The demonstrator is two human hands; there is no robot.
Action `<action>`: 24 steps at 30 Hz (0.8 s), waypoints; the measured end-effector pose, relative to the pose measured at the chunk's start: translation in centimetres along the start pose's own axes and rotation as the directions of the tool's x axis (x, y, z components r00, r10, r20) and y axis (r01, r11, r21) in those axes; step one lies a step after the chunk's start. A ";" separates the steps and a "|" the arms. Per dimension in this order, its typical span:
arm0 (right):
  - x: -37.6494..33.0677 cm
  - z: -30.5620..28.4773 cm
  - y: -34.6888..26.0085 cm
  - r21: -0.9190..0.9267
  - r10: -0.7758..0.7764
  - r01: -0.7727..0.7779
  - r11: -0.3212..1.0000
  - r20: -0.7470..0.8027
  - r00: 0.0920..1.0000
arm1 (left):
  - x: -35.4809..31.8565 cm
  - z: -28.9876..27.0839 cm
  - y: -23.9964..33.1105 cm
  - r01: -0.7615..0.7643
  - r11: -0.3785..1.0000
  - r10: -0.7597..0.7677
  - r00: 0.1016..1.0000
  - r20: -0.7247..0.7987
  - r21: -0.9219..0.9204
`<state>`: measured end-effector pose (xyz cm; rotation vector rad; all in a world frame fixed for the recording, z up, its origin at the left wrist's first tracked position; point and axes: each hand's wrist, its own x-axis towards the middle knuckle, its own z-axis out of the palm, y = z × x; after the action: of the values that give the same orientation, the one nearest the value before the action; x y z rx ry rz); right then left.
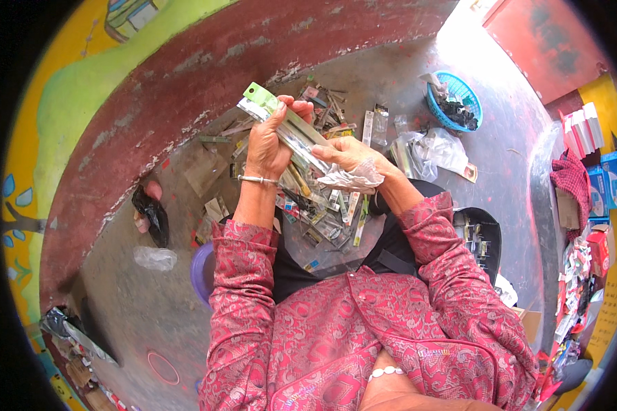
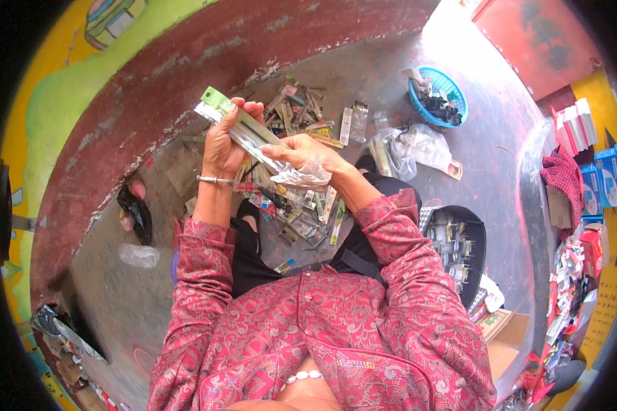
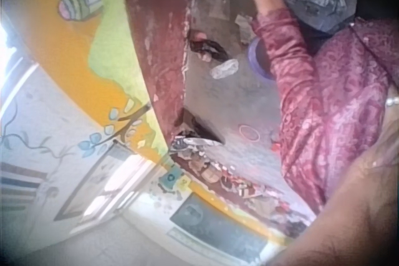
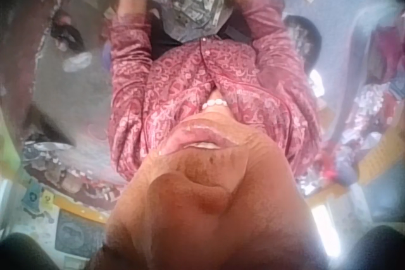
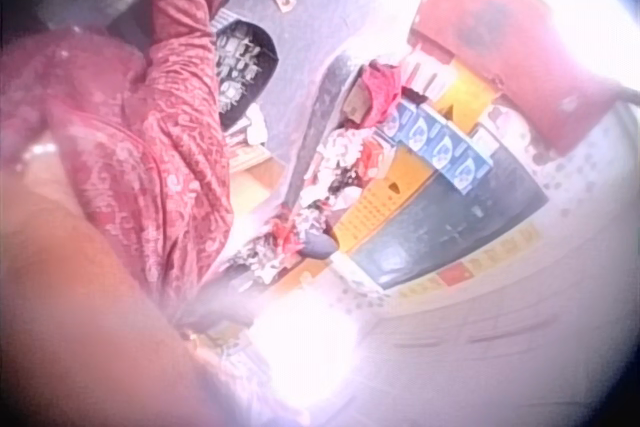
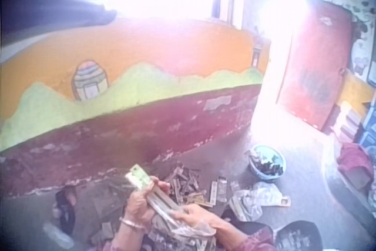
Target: The person picks up several small packaged items from a pile on the floor and sorts them, holding some in one hand while using a cloth to wipe or clean the packages.
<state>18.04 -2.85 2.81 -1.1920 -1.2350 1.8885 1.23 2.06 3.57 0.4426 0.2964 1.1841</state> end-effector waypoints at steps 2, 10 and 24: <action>-0.1 -0.3 0.0 -0.058 -0.003 0.003 0.998 0.008 1.000 | -0.4 -0.1 0.3 0.011 1.000 -0.011 1.000 0.003 0.024; -0.5 -0.3 0.5 -0.159 -0.080 0.107 0.981 0.169 0.982 | 0.1 1.6 -1.1 0.076 0.986 -0.057 0.990 -0.130 0.146; -5.3 1.9 2.3 0.070 0.053 -0.053 0.996 0.006 0.999 | -1.3 4.2 -3.1 0.179 0.918 -0.242 0.960 0.144 0.353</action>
<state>18.62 -8.84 2.98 -1.1949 -1.1405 1.9574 5.27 -0.83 5.77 0.7966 0.3784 0.8731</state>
